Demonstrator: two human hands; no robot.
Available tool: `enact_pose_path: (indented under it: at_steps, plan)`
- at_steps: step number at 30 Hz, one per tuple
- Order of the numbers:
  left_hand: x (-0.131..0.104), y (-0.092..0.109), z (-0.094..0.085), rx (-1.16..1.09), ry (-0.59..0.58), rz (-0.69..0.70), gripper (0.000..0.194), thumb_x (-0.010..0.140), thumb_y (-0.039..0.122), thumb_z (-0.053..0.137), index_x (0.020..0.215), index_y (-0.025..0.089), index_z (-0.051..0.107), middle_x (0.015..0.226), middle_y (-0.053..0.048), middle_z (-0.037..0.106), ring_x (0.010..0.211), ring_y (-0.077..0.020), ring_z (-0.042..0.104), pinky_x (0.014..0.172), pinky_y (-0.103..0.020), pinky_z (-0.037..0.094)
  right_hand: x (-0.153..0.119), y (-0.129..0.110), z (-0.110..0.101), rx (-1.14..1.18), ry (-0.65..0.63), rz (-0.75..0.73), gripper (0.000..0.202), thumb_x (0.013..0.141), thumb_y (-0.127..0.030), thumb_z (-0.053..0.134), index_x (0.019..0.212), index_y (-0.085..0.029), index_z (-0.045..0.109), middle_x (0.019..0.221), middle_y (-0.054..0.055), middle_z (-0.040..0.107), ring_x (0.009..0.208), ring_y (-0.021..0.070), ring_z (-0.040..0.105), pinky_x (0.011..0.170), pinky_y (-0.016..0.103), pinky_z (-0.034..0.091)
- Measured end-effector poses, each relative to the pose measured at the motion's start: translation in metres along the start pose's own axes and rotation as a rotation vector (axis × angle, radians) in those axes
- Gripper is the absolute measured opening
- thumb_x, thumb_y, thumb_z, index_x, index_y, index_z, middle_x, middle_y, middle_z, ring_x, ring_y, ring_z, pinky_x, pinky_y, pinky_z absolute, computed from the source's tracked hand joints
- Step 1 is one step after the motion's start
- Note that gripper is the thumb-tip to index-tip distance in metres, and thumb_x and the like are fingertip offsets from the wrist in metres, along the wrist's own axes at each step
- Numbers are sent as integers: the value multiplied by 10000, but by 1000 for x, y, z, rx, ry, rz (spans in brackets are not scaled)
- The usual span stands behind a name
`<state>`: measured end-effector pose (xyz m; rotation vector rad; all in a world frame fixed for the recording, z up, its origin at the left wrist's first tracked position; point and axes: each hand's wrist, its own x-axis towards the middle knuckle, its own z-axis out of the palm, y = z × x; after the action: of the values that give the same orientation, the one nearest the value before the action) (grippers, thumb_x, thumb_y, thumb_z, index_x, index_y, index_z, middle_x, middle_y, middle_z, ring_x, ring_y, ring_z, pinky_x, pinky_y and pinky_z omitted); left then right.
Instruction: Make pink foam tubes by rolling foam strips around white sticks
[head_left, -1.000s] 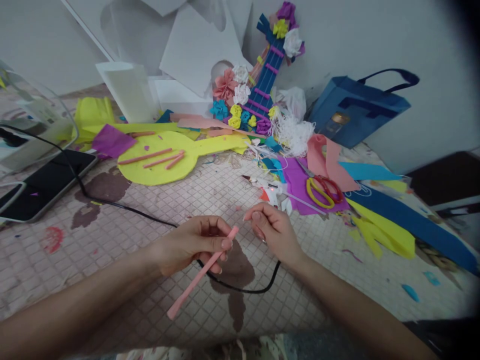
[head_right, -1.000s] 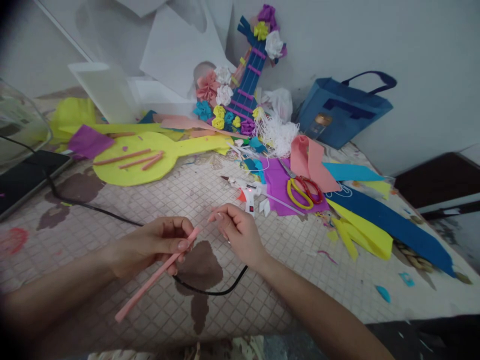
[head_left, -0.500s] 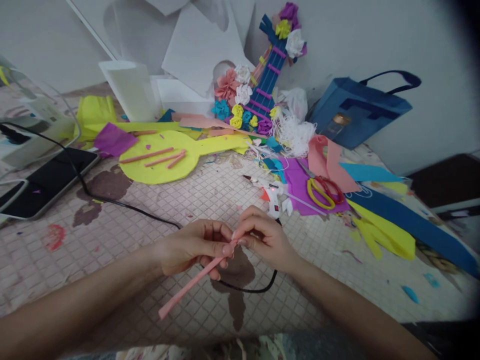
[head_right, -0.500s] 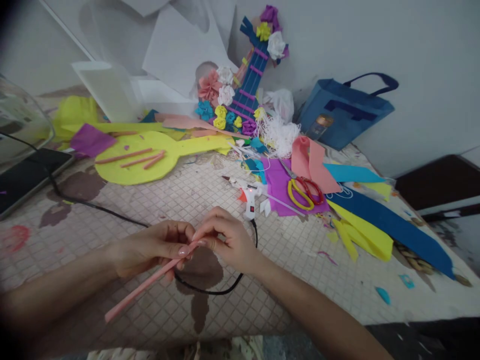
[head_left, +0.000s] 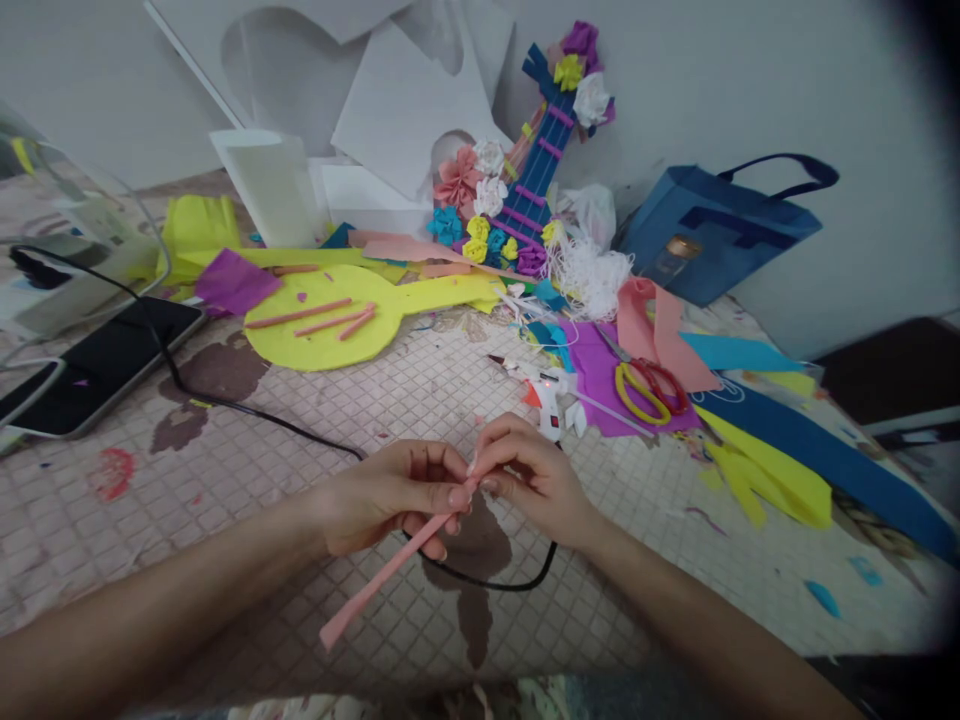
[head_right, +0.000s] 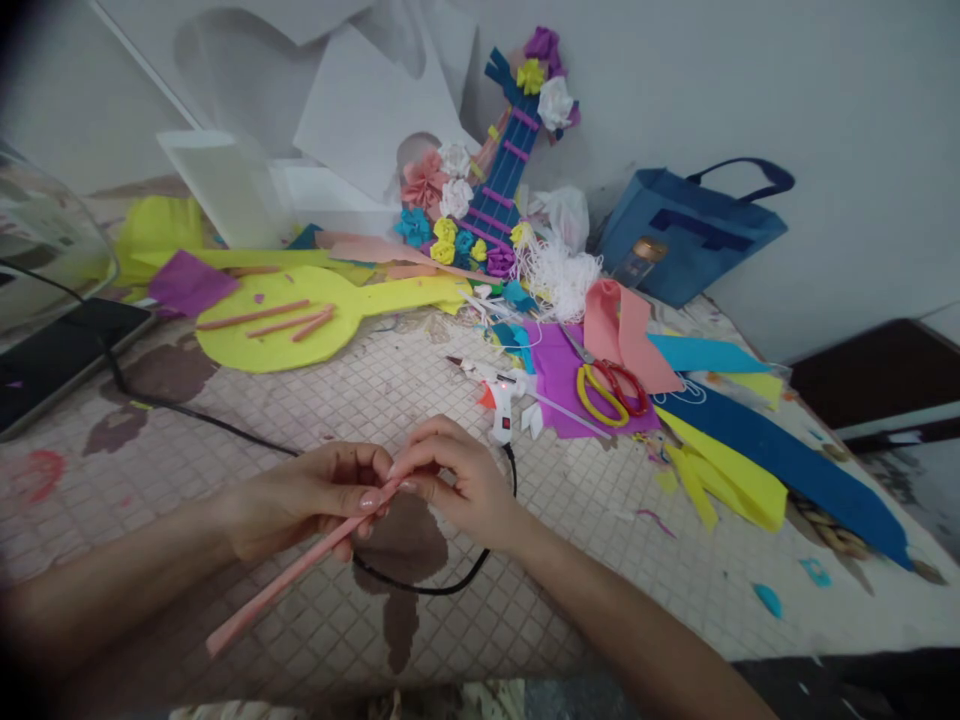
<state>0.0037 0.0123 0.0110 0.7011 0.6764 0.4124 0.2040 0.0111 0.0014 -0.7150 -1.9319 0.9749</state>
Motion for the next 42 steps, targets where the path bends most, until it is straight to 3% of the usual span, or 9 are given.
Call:
enact_pose_path:
  at_steps: [3, 6, 9, 12, 16, 22, 28, 33, 42]
  plan:
    - [0, -1, -1, 23, -17, -13, 196, 676, 208, 759, 801, 137, 626, 693, 5, 600, 573, -93, 579, 462, -198, 543, -1, 1, 2, 11, -35, 4, 51, 854, -229, 591, 865, -223, 641, 856, 27, 548, 819, 143, 558, 704, 284, 482]
    - [1, -1, -2, 14, 0, 7, 187, 692, 206, 748, 813, 131, 626, 701, 5, 590, 570, -82, 569, 481, -204, 554, -3, 2, -5, 36, -29, 36, 202, 837, -294, 612, 1034, -245, 602, 935, 41, 573, 768, 137, 565, 661, 276, 493]
    - [2, 1, -5, -11, 59, 53, 186, 701, 208, 743, 814, 137, 614, 692, 13, 573, 565, -78, 561, 494, -208, 556, -4, 5, -29, -37, 168, 160, 231, 867, -353, 551, 1063, -231, 555, 891, 30, 578, 628, 109, 533, 552, 240, 458]
    - [3, 4, -7, -26, 146, 100, 188, 691, 202, 753, 789, 139, 604, 684, 20, 560, 570, -76, 557, 505, -205, 555, -3, 14, -58, -470, 374, 303, 243, 885, -381, 492, 748, -189, 547, 635, -17, 511, 525, 104, 460, 506, 234, 365]
    - [4, 8, -8, -28, 205, 145, 179, 693, 201, 753, 783, 138, 611, 686, 26, 548, 569, -68, 544, 509, -199, 552, -3, 29, -78, -967, 241, 498, 393, 806, -516, 536, 593, -187, 514, 517, -13, 527, 486, 122, 455, 492, 255, 265]
    - [5, 7, -10, -22, 231, 166, 177, 697, 208, 751, 789, 132, 620, 707, 16, 551, 590, -72, 542, 521, -205, 557, 2, 43, -69, -1113, 171, 670, 414, 773, -556, 512, 570, -196, 497, 493, 7, 537, 470, 140, 449, 470, 266, 199]
    - [4, 9, -10, -5, 234, 192, 194, 692, 231, 755, 780, 135, 611, 687, 18, 546, 592, -75, 537, 521, -199, 543, 1, 40, -77, -806, 310, 613, 300, 774, -421, 555, 594, -197, 470, 497, -22, 506, 469, 129, 456, 488, 255, 276]
    - [2, 12, -11, -12, 253, 266, 264, 704, 225, 746, 918, 172, 600, 728, 29, 534, 612, -78, 544, 525, -203, 535, 3, 18, -68, 32, 490, 582, 244, 783, -423, 598, 850, -203, 516, 666, -17, 585, 536, 122, 537, 532, 250, 406]
    - [2, 18, -14, 29, 292, 351, 249, 708, 232, 744, 898, 162, 600, 734, 27, 526, 613, -70, 529, 531, -208, 546, -4, -3, -47, 687, 154, 662, 293, 757, -375, 644, 978, -189, 594, 621, -16, 508, 480, 90, 473, 418, 202, 363]
